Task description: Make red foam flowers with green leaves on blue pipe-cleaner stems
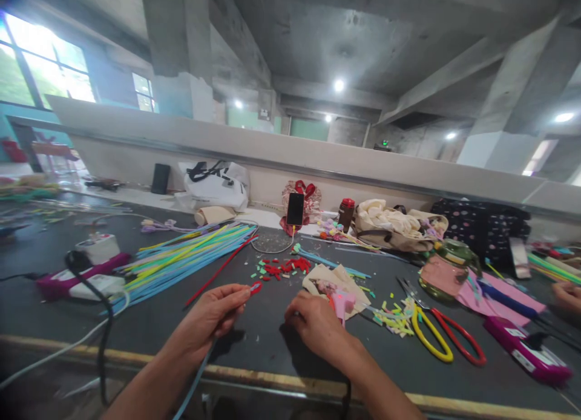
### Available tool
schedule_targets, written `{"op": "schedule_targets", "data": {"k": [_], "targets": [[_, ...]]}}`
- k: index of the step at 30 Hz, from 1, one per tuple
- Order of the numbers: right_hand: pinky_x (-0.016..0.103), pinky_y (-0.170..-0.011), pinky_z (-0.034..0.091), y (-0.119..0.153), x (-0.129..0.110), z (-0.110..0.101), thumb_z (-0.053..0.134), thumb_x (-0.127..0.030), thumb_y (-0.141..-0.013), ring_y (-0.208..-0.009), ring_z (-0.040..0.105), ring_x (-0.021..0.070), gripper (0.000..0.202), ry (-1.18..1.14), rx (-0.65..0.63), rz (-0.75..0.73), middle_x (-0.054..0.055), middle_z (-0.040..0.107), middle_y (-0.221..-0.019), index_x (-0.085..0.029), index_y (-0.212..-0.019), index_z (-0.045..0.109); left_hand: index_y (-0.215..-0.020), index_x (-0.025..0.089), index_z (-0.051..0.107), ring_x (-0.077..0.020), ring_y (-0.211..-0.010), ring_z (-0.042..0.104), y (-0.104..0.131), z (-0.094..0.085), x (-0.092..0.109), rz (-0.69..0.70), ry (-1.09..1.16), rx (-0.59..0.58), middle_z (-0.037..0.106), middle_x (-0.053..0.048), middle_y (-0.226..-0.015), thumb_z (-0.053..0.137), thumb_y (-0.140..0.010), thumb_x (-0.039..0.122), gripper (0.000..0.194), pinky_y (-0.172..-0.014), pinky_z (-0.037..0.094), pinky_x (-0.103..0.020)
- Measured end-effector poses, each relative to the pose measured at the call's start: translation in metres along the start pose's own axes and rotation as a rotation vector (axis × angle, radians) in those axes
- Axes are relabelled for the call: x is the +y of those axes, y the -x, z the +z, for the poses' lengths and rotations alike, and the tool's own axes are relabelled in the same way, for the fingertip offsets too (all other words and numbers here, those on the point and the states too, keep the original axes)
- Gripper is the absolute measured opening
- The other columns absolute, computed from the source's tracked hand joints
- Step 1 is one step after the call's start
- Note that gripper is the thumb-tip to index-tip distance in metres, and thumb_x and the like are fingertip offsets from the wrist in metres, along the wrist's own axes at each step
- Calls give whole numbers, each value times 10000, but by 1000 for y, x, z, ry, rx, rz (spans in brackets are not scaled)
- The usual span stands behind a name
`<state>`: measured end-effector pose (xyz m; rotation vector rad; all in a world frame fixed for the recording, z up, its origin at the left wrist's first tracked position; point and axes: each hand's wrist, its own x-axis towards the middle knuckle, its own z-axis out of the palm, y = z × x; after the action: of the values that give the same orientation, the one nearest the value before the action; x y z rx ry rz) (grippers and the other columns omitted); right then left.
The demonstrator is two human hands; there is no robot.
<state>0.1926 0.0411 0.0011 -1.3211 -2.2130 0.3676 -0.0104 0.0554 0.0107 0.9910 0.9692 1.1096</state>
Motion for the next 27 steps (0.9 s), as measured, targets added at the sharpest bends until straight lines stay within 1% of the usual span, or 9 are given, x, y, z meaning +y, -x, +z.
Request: {"op": "schedule_targets", "data": {"k": [3,7,9,12,14,16,20,24,27], "targets": [[234,-651,390,-1,4,-3,507,-80,-715,-717,563,143,149,35,44,30,14,624,-733,-175,-736,620,-635,132,590,-4,-285,304,-2,0,-5,-28,6,-13,488,71,-422,674,-584,321,213,-280,160,-108],[220,-557,372,2,8,-12,507,-128,-720,-611,535,132,88,68,118,94,-12,592,-644,-176,-697,577,-659,136,595,-10,-279,330,-2,1,-9,-51,-2,-3,502,68,-428,677,-578,326,222,-273,166,-108],[217,-546,376,8,15,-25,487,-187,-755,-596,532,129,92,86,168,140,-14,590,-643,-179,-712,568,-664,136,594,-8,-276,328,-2,1,-10,-62,-10,7,494,72,-419,677,-574,336,235,-273,161,-105],[237,-576,394,22,36,-51,406,-270,-817,-632,554,145,195,142,260,242,11,613,-701,-173,-795,573,-682,139,594,-8,-280,336,-3,0,-11,-70,-14,11,491,76,-417,684,-564,353,261,-278,183,-102],[261,-607,398,34,52,-66,395,-279,-815,-681,570,168,221,201,299,311,37,632,-764,-165,-839,582,-688,140,591,-9,-283,335,-4,0,-12,-62,-12,9,491,78,-422,689,-560,350,265,-282,199,-102],[270,-613,398,44,65,-74,415,-289,-798,-699,580,181,225,257,293,357,45,641,-792,-170,-851,598,-686,138,586,-6,-287,324,-5,1,-13,-48,-12,14,483,79,-426,686,-568,346,259,-285,204,-100],[259,-595,386,54,73,-68,434,-298,-787,-670,582,173,210,360,248,395,25,633,-750,-199,-787,620,-700,131,589,-3,-299,321,-6,1,-16,-48,-38,41,480,75,-433,678,-579,354,269,-292,203,-90],[281,-642,367,59,73,-64,474,-319,-762,-781,576,213,212,480,257,439,64,622,-830,-187,-842,619,-703,130,597,0,-305,312,-8,-1,-20,-43,-59,42,471,82,-426,686,-566,368,288,-294,201,-86],[264,-644,362,62,71,-68,540,-315,-719,-778,585,205,196,516,214,451,52,633,-844,-201,-851,629,-711,127,604,2,-307,305,-9,-2,-22,-29,-73,26,477,80,-427,682,-574,386,304,-297,197,-87]]}}
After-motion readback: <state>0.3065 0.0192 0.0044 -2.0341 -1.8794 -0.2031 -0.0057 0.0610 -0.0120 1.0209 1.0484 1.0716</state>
